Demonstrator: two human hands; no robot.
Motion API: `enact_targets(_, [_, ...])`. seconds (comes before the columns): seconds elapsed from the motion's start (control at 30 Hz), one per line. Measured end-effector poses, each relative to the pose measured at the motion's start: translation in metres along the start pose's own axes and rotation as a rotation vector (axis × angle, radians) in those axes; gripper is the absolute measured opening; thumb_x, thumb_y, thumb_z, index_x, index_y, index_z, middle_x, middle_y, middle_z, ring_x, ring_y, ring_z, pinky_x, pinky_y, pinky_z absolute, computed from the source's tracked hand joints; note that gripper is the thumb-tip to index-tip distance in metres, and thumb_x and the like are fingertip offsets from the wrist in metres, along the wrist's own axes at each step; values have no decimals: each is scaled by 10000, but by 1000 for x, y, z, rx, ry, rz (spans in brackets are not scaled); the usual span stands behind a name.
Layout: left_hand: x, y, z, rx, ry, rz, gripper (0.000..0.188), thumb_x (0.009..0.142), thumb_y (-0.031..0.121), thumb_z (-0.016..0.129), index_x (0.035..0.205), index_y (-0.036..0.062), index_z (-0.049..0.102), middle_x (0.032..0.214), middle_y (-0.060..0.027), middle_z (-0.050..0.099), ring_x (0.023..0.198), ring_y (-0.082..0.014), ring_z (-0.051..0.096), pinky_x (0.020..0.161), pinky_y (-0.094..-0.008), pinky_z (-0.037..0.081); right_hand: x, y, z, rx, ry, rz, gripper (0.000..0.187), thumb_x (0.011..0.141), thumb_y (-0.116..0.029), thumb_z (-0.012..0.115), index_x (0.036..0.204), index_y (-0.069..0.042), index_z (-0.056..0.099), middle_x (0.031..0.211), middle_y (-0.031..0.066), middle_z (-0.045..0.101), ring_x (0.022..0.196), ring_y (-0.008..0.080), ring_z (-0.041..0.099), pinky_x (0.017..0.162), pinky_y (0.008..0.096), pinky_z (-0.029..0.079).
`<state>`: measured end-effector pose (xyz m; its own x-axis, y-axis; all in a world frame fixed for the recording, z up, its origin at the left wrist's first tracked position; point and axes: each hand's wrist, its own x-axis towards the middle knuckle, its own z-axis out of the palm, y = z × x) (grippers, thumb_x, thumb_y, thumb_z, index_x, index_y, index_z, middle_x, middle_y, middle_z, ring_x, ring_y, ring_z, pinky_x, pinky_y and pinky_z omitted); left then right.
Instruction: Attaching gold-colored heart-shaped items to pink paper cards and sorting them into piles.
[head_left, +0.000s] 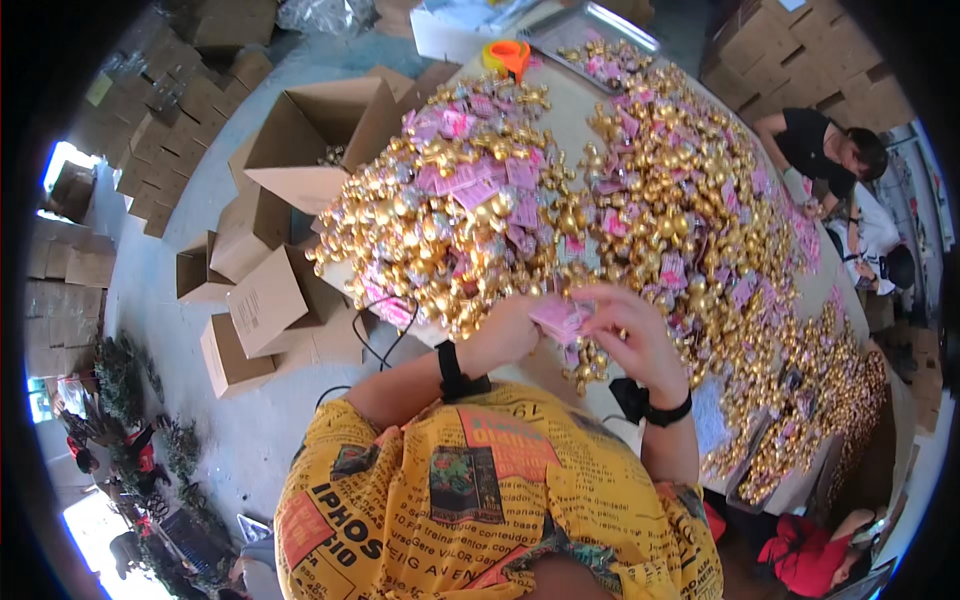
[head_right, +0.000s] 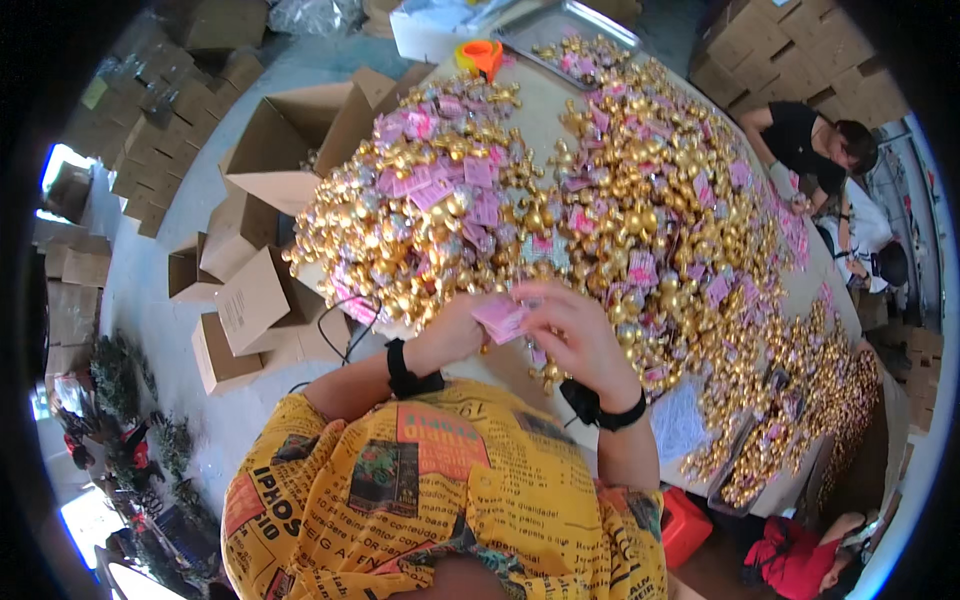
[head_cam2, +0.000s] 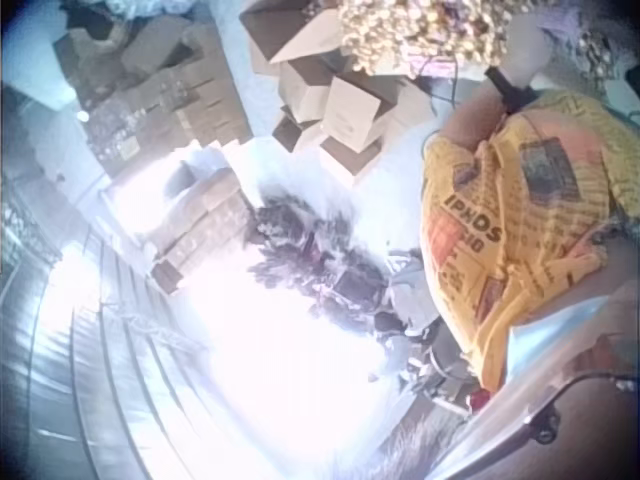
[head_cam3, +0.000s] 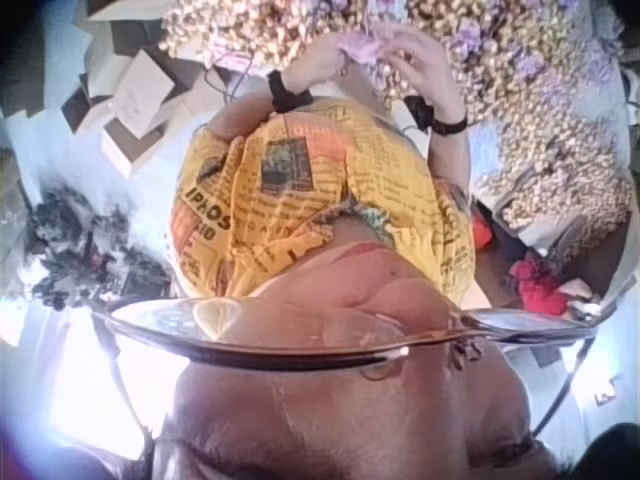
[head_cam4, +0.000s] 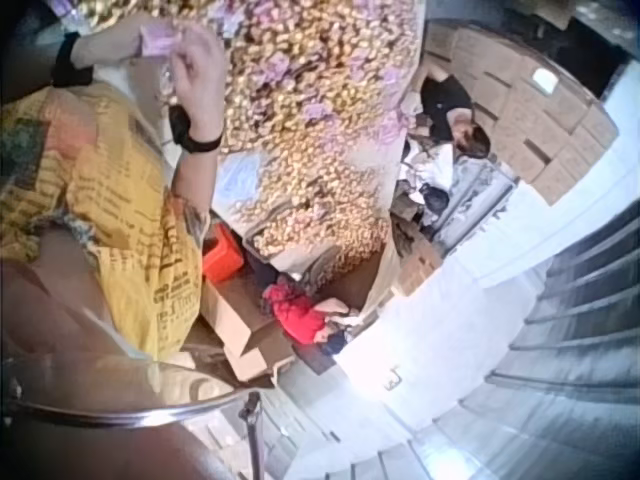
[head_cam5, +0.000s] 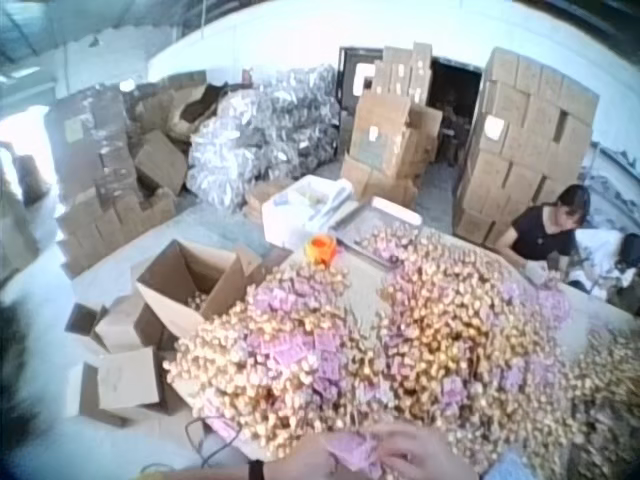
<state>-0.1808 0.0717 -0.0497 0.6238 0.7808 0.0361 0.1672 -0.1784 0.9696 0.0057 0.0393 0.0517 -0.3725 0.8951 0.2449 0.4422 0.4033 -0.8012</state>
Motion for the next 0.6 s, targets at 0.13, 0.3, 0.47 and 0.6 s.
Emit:
enact_targets(0.13, [3,15,-1,-24,-89,93,192,755,91,589,944,93,621,825,-138,632,749,-325,608,657,-362,482,-18,-5,-3,47,-7,-14,64,727,-3,608,778,-27,577,976,105,642,854,246,618,715,304,484])
enact_targets(0.3, [4,40,-9,356,-422,249,360,759,206,608,1091,80,546,974,-133,597,861,-290,605,717,-363,470,-37,-23,4,121,199,98,64,746,19,608,790,-24,590,833,105,646,719,199,615,616,273,471])
enact_targets(0.47, [-5,58,-13,-394,-532,223,642,771,334,629,1292,45,392,1167,-154,512,1094,-265,504,950,-385,382,-51,-22,13,169,264,62,66,758,20,611,806,-24,606,793,95,635,699,193,610,609,274,469])
enact_targets(0.6, [-8,58,11,-485,-480,-107,329,880,232,532,1133,22,510,978,-84,608,864,-168,606,770,-300,489,-44,-18,23,53,252,168,90,758,11,620,841,-23,620,779,75,631,663,162,592,608,269,469])
